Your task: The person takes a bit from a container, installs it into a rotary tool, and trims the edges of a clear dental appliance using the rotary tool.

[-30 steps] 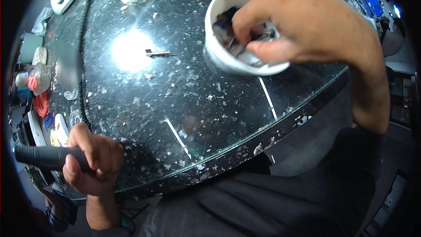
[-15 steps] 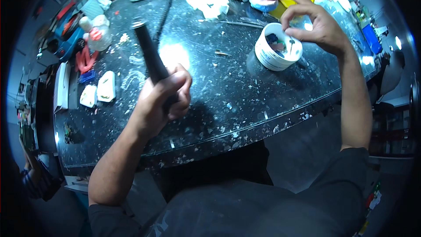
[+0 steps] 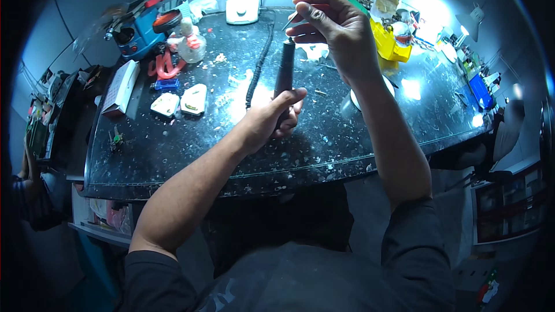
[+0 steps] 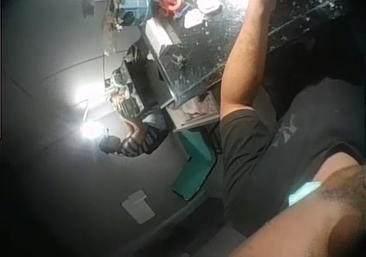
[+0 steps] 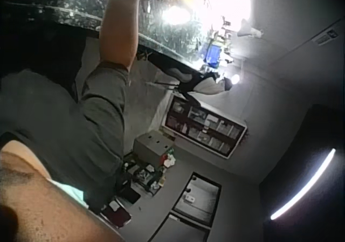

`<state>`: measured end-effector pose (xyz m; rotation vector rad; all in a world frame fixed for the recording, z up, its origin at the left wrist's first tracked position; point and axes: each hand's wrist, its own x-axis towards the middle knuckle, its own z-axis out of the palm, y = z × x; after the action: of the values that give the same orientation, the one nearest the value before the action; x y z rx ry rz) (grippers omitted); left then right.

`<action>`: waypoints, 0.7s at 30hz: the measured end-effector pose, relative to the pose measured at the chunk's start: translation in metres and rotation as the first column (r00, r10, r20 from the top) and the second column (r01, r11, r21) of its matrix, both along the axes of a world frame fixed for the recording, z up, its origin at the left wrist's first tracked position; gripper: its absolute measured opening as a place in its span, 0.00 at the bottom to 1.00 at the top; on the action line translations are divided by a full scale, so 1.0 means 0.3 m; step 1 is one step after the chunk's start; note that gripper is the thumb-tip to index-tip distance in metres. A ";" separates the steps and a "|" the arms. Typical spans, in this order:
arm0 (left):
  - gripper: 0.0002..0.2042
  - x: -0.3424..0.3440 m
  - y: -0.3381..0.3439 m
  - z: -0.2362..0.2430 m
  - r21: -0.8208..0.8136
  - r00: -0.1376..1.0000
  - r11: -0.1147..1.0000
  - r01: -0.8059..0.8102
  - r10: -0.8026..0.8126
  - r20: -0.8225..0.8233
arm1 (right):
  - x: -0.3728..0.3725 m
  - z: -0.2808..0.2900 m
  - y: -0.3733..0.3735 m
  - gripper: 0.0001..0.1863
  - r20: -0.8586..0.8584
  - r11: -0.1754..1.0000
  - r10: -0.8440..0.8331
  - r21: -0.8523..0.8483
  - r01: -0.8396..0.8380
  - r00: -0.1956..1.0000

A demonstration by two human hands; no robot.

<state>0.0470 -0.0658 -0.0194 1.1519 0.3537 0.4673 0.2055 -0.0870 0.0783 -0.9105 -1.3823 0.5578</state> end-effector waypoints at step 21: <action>0.17 -0.021 0.014 -0.050 0.039 0.995 0.995 0.090 -0.092 0.034 | -0.060 0.032 -0.043 0.09 0.197 0.994 -0.105 -0.010 0.109 0.975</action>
<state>0.0408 -0.0616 -0.0344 1.1893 0.2612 0.4154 0.1874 -0.0999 0.0880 -1.0734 -1.4956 0.4091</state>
